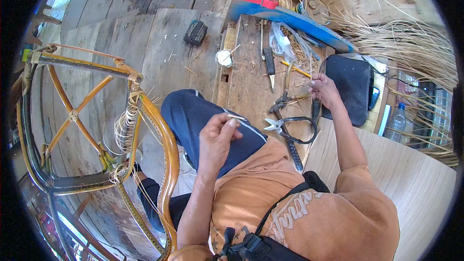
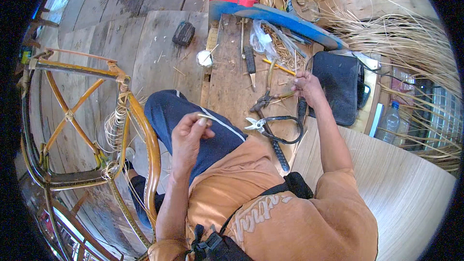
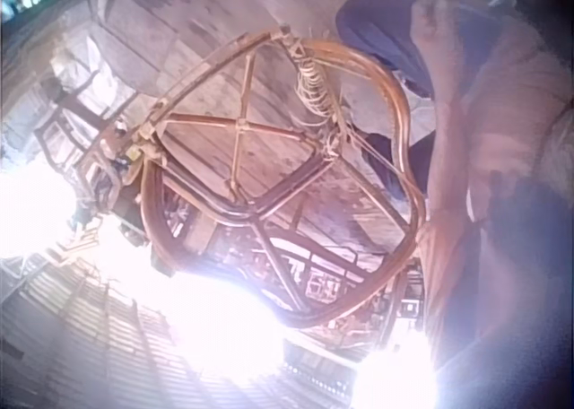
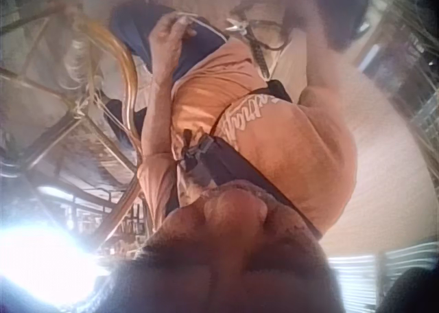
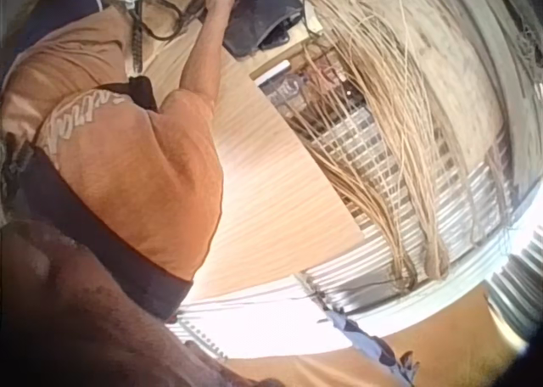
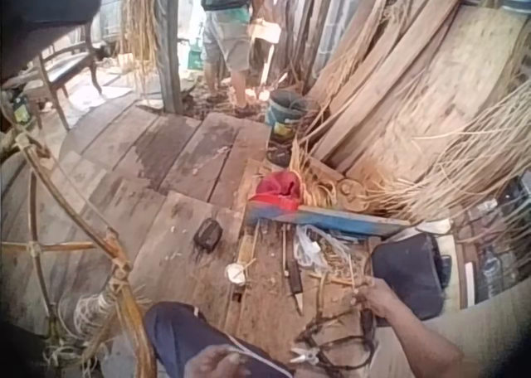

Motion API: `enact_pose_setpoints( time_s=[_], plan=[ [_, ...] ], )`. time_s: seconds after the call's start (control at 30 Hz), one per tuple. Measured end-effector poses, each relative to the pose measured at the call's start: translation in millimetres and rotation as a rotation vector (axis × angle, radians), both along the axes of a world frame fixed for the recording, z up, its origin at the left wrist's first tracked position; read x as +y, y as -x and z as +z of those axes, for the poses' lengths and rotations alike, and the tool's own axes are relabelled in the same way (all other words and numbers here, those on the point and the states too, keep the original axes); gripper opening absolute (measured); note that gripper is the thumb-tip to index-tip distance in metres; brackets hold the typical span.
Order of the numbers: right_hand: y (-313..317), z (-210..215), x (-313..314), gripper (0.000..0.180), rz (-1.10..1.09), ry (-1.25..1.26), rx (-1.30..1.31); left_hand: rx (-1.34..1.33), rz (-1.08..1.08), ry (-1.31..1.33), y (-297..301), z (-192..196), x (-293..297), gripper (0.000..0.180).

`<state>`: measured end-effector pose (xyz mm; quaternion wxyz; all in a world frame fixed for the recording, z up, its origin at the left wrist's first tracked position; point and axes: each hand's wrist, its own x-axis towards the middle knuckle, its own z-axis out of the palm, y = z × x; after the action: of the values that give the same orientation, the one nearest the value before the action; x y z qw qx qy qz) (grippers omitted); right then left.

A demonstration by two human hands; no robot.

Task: Weaving rattan strips into the seat and frame of a bamboo or rattan chair.

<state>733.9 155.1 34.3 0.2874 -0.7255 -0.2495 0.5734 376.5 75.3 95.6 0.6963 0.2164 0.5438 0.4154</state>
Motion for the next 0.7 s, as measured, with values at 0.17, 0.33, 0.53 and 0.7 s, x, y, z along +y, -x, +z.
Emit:
enact_pose_setpoints(
  time_s=[0.17, 0.33, 0.53, 0.7],
  plan=[
    [29, 13, -15, 0.021, 0.036, -0.073, 0.138, 0.047, -0.131, 0.060, -27, -14, 17, 0.016],
    [85, 22, -31, 0.013, 0.012, -0.001, 0.433, 0.003, -0.220, 0.039, -45, -35, 25, 0.020],
    [139, 26, -43, 0.012, 0.107, 0.079, 0.569, -0.037, -0.161, 0.065, -44, -39, 22, 0.023],
    [142, 20, -47, 0.018, 0.190, 0.014, 0.496, 0.037, -0.150, 0.055, -43, -39, 23, 0.026]
  ],
)
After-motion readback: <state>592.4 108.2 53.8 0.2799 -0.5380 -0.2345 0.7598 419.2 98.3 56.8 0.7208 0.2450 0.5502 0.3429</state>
